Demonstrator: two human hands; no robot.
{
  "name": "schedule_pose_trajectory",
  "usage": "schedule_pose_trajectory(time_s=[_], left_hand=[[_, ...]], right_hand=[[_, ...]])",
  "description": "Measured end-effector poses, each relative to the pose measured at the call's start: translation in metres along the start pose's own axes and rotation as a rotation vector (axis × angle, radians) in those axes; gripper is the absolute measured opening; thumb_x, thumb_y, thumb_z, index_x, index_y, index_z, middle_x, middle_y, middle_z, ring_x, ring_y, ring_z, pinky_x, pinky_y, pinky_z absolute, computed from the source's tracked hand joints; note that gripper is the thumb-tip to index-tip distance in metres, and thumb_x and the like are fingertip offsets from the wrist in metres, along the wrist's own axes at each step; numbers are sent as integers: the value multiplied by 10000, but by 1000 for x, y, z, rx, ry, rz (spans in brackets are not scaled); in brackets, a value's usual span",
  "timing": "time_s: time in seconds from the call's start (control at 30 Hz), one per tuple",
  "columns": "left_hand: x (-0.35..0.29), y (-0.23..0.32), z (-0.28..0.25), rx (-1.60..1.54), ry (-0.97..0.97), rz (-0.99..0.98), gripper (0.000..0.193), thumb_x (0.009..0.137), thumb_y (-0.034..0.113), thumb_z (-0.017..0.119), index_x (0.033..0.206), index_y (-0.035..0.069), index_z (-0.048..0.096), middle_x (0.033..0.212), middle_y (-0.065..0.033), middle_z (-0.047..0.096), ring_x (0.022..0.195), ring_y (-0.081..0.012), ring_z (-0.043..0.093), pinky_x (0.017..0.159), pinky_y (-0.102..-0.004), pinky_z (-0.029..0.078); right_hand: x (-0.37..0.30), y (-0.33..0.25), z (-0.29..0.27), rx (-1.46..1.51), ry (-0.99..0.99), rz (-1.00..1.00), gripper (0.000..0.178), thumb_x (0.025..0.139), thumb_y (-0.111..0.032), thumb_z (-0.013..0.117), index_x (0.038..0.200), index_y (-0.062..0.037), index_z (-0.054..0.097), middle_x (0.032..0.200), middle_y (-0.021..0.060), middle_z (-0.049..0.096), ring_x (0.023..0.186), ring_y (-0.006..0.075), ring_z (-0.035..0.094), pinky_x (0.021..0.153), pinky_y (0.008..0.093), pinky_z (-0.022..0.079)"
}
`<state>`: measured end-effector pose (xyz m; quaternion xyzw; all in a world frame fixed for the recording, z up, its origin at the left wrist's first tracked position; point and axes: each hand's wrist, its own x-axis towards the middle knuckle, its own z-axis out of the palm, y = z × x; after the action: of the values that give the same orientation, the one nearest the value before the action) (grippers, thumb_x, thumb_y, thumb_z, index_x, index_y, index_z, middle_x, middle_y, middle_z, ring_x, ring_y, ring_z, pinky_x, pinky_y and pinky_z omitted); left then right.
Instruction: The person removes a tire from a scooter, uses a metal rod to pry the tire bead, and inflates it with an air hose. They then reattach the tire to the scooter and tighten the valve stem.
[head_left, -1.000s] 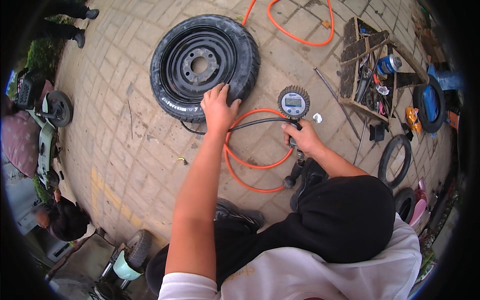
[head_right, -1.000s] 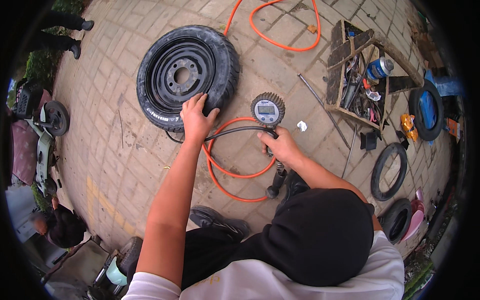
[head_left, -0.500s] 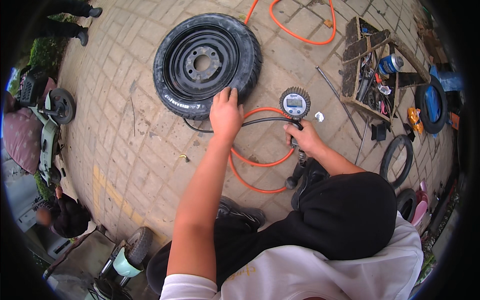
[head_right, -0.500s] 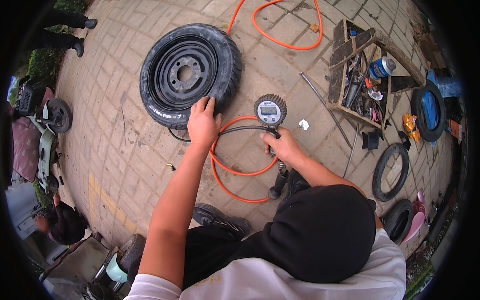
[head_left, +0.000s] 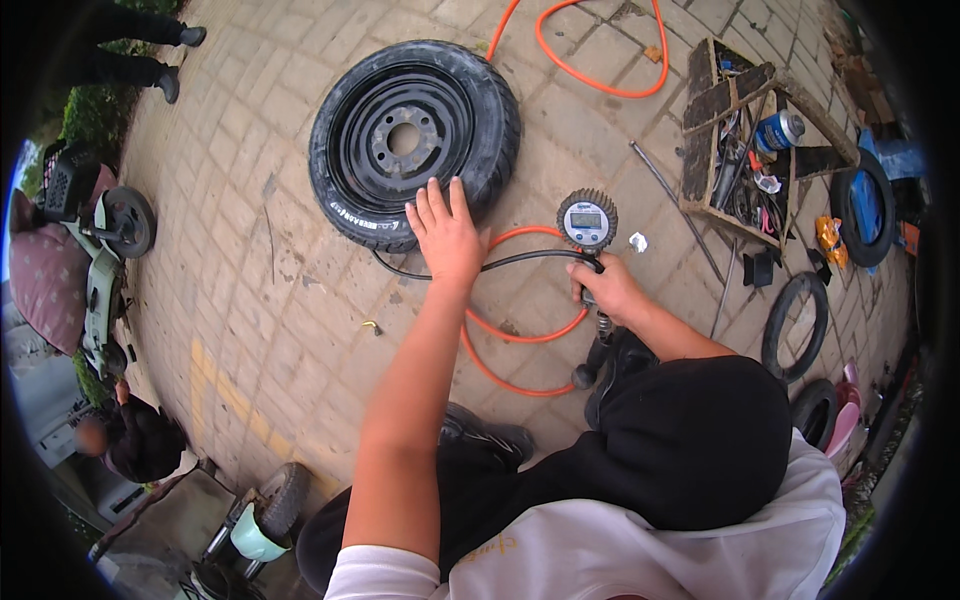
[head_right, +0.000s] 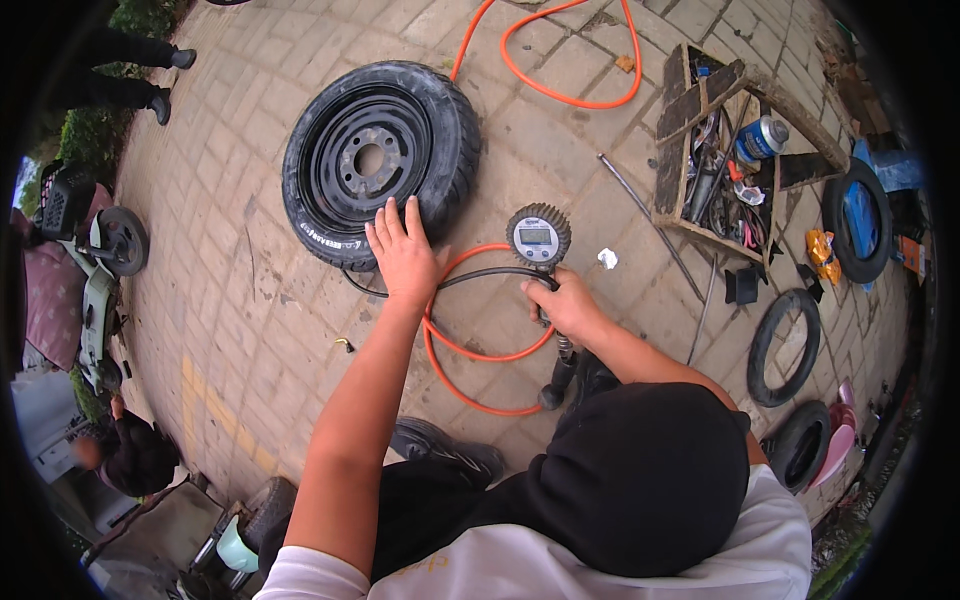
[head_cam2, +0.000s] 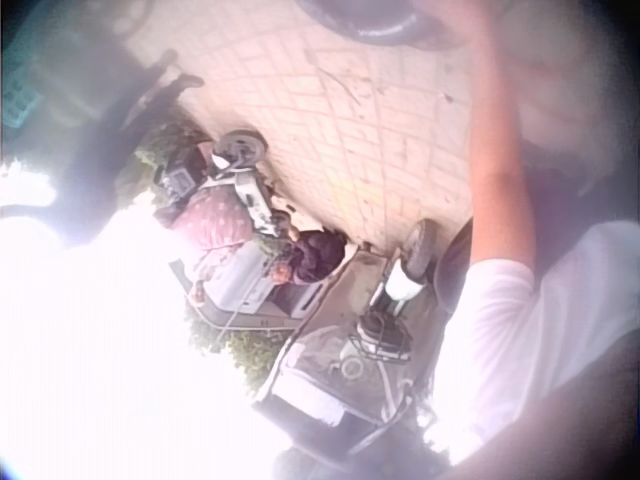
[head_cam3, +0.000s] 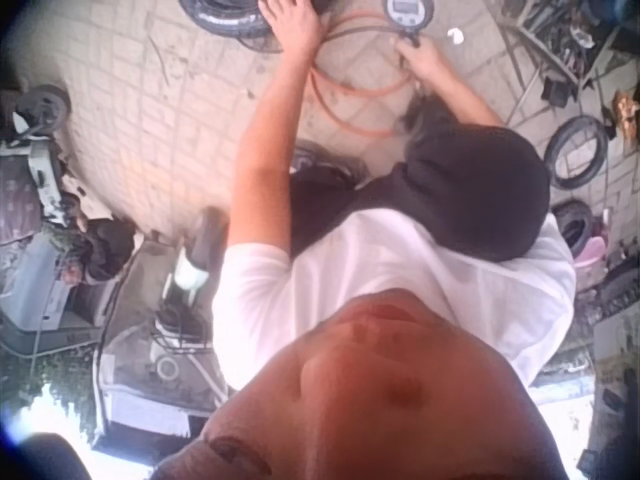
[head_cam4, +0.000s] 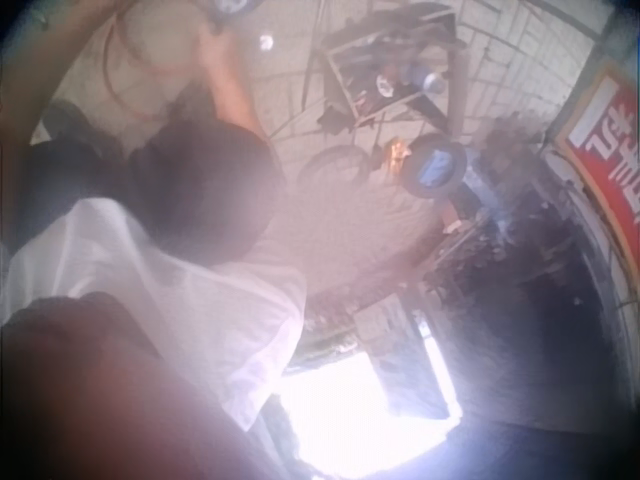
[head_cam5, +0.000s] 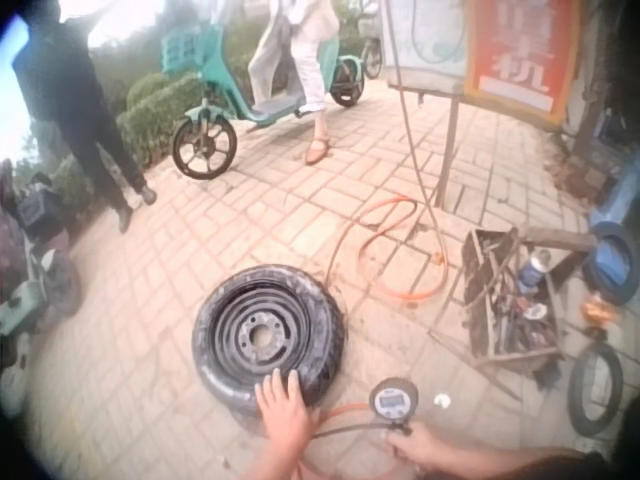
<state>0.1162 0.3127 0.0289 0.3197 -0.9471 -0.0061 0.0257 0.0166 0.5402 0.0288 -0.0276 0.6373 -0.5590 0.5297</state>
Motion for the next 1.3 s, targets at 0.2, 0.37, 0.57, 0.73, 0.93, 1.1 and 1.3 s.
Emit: schedule_pose_trajectory(time_s=[0.2,0.37,0.57,0.73,0.93,1.1,1.3], left_hand=[[25,-19,-8,18,-106,102,1024,572,368,850,1418,26,386,1192,-138,509,1118,-305,502,963,-432,397],[81,-45,-140,-228,-56,148,933,572,369,817,1352,-24,488,1140,-179,574,1057,-321,577,934,-407,455],[134,-154,-281,-1084,-237,-296,795,711,275,743,1349,-90,441,1220,-192,593,1070,-239,610,953,-319,469],[128,-185,-266,-718,9,-307,875,687,340,790,1361,-92,434,1219,-244,595,1064,-267,629,925,-345,495],[110,-166,-266,-479,191,-291,849,666,329,803,1326,-82,464,1173,-260,629,1076,-318,635,952,-372,475],[92,-147,-265,-360,194,-112,975,625,317,828,1400,-62,375,1230,-270,592,1163,-345,587,993,-407,453],[95,-117,-314,-382,60,-102,1017,599,358,828,1415,-62,389,1329,-282,537,1255,-378,520,1052,-417,412]], right_hand=[[-9,0,-5,43,-11,-43,160,904,-149,626,852,-19,548,680,43,574,594,135,562,575,305,484],[-21,-3,-13,92,27,-63,151,910,-140,620,889,-7,552,681,45,571,592,151,571,576,319,481],[-23,-18,-13,98,58,-111,153,900,-133,634,907,-1,559,684,47,573,584,149,573,556,317,486],[-13,-27,-12,97,17,-128,150,891,-132,639,845,-7,570,675,46,579,573,146,573,557,309,485],[-12,-26,-4,-111,-11,-197,184,904,-151,608,785,-15,573,643,39,582,559,134,575,557,307,474],[-15,-49,-5,-232,13,-175,216,890,-187,631,761,-19,588,635,35,598,556,124,575,532,304,458],[-31,-58,-26,-155,27,-315,185,883,-158,631,833,18,604,677,71,627,586,140,598,566,311,502]])
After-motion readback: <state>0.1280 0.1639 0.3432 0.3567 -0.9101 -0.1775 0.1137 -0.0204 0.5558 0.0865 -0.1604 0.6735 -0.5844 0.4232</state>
